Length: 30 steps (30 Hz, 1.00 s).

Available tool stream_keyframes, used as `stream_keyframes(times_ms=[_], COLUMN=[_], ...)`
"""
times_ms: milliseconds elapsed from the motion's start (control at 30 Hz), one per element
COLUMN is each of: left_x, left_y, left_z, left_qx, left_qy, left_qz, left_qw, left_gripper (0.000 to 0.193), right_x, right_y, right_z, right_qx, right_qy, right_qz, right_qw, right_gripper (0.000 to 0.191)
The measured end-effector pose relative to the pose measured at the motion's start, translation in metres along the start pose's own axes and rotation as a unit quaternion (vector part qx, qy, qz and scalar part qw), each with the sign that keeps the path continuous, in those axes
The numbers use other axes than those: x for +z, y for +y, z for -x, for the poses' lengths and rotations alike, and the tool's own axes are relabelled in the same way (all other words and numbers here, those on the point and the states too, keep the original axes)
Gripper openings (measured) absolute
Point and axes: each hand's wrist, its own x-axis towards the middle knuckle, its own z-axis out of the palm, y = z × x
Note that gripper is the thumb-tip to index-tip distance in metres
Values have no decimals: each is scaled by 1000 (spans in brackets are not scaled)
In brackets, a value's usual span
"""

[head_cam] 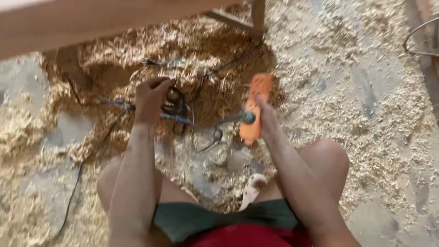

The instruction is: The person attaches a sanding disc to a handheld electric sander, then sands a large wooden board placed on a workbench. The person briefly sits on the floor to plug the sander into an extension adapter before resuming sanding.

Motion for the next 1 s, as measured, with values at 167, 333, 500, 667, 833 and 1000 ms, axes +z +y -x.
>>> stream_keyframes(times_ms=[167, 333, 500, 667, 833, 1000], left_x=[31, 69, 84, 75, 65, 78], left_y=[7, 12, 15, 25, 35, 35], left_z=[19, 45, 64, 66, 68, 80], left_qx=[-14, 48, 60, 69, 34, 74], left_qy=[-81, -218, -182, -146, -125, -190], left_qz=[331, 492, 497, 409, 125, -135], left_qw=[940, 842, 846, 898, 984, 970], left_gripper=[17, 13, 16, 18, 22, 71], right_x=[19, 35, 32, 31, 39, 35], right_y=[11, 17, 24, 29, 11, 0], right_z=[13, 21, 17, 18, 19, 23], right_qx=[34, 116, 134, 98, 60, -85], right_qy=[-181, -325, -372, -359, -115, -149], right_qz=[-54, -205, -202, -190, -51, 36], right_qw=[981, 916, 896, 908, 990, 984], right_gripper=[41, 49, 53, 52, 59, 60])
